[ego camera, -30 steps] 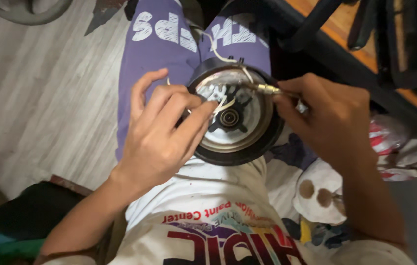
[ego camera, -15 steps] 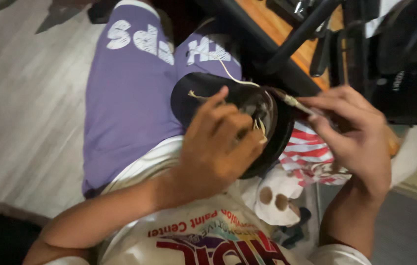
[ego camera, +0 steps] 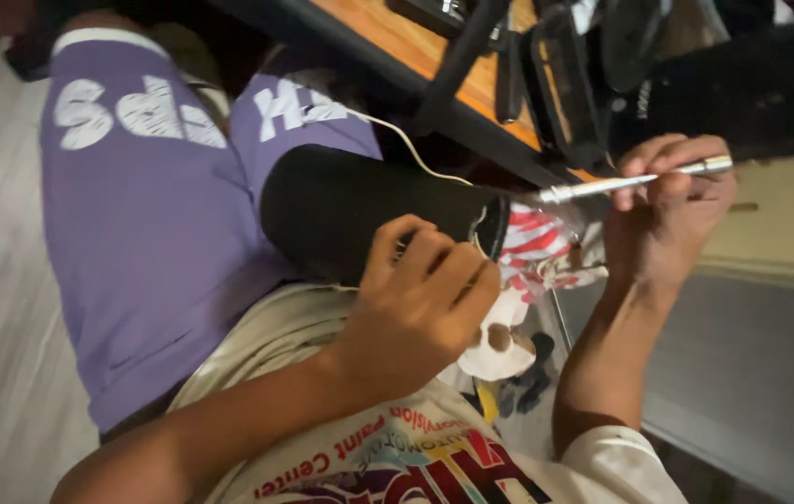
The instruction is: The person uses a screwdriver to remove screws from a circular electronic component resting on their lap. They manipulate the internal wires and remove a central black plastic part. The person then uses a socket wrench to tighten a screw on the component's edge.
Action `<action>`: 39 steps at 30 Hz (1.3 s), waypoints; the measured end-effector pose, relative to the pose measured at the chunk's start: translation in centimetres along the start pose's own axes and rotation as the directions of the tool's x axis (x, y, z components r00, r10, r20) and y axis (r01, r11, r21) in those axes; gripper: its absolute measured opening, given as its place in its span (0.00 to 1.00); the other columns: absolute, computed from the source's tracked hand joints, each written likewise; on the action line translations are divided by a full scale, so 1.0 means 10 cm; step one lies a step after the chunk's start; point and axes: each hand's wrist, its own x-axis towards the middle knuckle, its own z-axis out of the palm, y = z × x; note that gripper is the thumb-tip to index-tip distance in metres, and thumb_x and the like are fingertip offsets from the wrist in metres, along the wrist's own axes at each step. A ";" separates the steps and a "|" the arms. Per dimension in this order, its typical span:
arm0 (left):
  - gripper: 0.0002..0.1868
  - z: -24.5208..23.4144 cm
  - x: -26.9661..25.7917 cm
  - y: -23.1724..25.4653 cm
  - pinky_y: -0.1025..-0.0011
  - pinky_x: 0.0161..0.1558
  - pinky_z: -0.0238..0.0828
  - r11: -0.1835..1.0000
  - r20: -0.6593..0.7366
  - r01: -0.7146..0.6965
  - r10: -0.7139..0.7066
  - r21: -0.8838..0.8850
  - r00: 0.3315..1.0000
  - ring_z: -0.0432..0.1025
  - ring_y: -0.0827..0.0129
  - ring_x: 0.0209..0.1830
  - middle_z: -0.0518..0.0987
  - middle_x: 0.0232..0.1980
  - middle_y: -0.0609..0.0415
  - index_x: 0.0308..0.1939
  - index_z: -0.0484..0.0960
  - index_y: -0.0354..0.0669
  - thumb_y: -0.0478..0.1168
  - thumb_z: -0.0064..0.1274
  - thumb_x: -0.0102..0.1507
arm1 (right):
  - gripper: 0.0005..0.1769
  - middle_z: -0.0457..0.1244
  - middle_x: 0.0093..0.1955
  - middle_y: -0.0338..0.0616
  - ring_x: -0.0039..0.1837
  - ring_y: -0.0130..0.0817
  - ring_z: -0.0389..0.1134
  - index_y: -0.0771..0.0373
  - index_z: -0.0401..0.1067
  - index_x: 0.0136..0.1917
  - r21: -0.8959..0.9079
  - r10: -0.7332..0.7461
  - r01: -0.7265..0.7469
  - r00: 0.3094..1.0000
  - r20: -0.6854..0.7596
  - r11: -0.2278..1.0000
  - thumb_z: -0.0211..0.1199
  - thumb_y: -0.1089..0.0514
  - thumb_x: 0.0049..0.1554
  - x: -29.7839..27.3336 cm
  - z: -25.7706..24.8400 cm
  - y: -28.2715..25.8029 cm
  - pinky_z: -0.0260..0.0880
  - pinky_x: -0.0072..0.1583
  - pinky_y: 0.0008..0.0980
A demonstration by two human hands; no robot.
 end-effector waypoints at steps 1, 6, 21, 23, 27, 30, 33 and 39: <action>0.15 -0.01 0.00 -0.01 0.52 0.60 0.66 1.000 0.001 -0.010 0.010 0.018 1.000 0.68 0.60 0.44 0.73 0.42 0.52 0.44 0.83 0.35 0.42 0.60 0.60 | 0.19 0.64 0.45 0.52 0.41 0.32 0.64 0.68 0.64 0.52 -0.017 -0.005 0.005 1.000 -0.003 1.000 0.70 0.53 0.70 -0.04 0.03 -0.01 0.65 0.43 0.24; 0.13 -0.33 0.02 -0.17 0.52 0.56 0.66 0.996 0.056 -0.054 0.050 0.067 0.997 0.68 0.59 0.43 0.71 0.39 0.53 0.46 0.85 0.37 0.35 0.58 0.58 | 0.18 0.64 0.44 0.51 0.40 0.30 0.64 0.64 0.62 0.54 -0.034 -0.033 0.033 0.999 0.013 0.999 0.62 0.48 0.72 -0.09 0.53 0.07 0.67 0.43 0.24; 0.15 -1.49 0.00 -0.13 0.57 0.62 0.80 0.980 -0.063 0.042 -0.030 0.196 0.998 0.69 0.58 0.45 0.69 0.37 0.52 0.48 0.86 0.37 0.30 0.69 0.58 | 0.22 0.55 0.36 0.45 0.39 0.33 0.58 0.60 0.54 0.51 0.565 -0.060 0.122 0.990 -0.127 0.816 0.53 0.40 0.72 -0.05 2.55 0.72 0.71 0.53 0.43; 0.15 -1.67 -0.04 -0.11 0.56 0.63 0.78 0.970 -0.041 0.013 -0.003 0.243 0.999 0.69 0.57 0.45 0.69 0.37 0.51 0.49 0.87 0.39 0.31 0.69 0.58 | 0.24 0.55 0.36 0.46 0.39 0.33 0.58 0.60 0.53 0.50 0.572 -0.129 0.183 0.983 -0.134 0.800 0.53 0.39 0.71 -0.08 2.75 0.69 0.68 0.53 0.40; 0.15 -1.79 -0.23 -0.19 0.58 0.62 0.77 0.954 -0.143 0.129 -0.092 0.271 0.985 0.68 0.61 0.44 0.68 0.37 0.53 0.48 0.88 0.42 0.31 0.71 0.58 | 0.25 0.57 0.37 0.48 0.39 0.34 0.59 0.61 0.53 0.51 0.419 -0.222 0.282 0.957 -0.187 0.863 0.52 0.38 0.71 -0.14 3.05 0.70 0.63 0.48 0.34; 0.15 -1.85 -0.36 -0.23 0.55 0.65 0.74 0.926 -0.173 0.127 -0.068 0.355 0.983 0.67 0.57 0.46 0.68 0.38 0.51 0.47 0.89 0.43 0.28 0.69 0.56 | 0.26 0.57 0.37 0.48 0.37 0.35 0.59 0.62 0.53 0.51 0.365 -0.317 0.365 0.930 -0.185 0.856 0.53 0.37 0.69 -0.08 3.12 0.72 0.64 0.46 0.33; 0.15 -1.77 -0.42 -0.19 0.41 0.76 0.64 0.911 -0.226 0.175 -0.093 0.374 0.970 0.70 0.54 0.50 0.72 0.41 0.51 0.44 0.86 0.40 0.28 0.69 0.54 | 0.25 0.58 0.36 0.48 0.33 0.31 0.59 0.62 0.53 0.50 0.294 -0.478 0.510 0.860 -0.179 0.808 0.54 0.39 0.67 0.13 3.17 0.71 0.63 0.39 0.29; 0.15 -1.63 -0.36 -0.33 0.36 0.77 0.57 0.873 -0.316 0.246 -0.113 0.422 0.942 0.72 0.54 0.51 0.74 0.42 0.49 0.44 0.86 0.40 0.27 0.65 0.53 | 0.25 0.59 0.37 0.51 0.33 0.32 0.61 0.62 0.53 0.54 0.239 -0.482 0.487 0.872 -0.081 0.840 0.52 0.38 0.68 0.57 3.25 0.65 0.62 0.36 0.26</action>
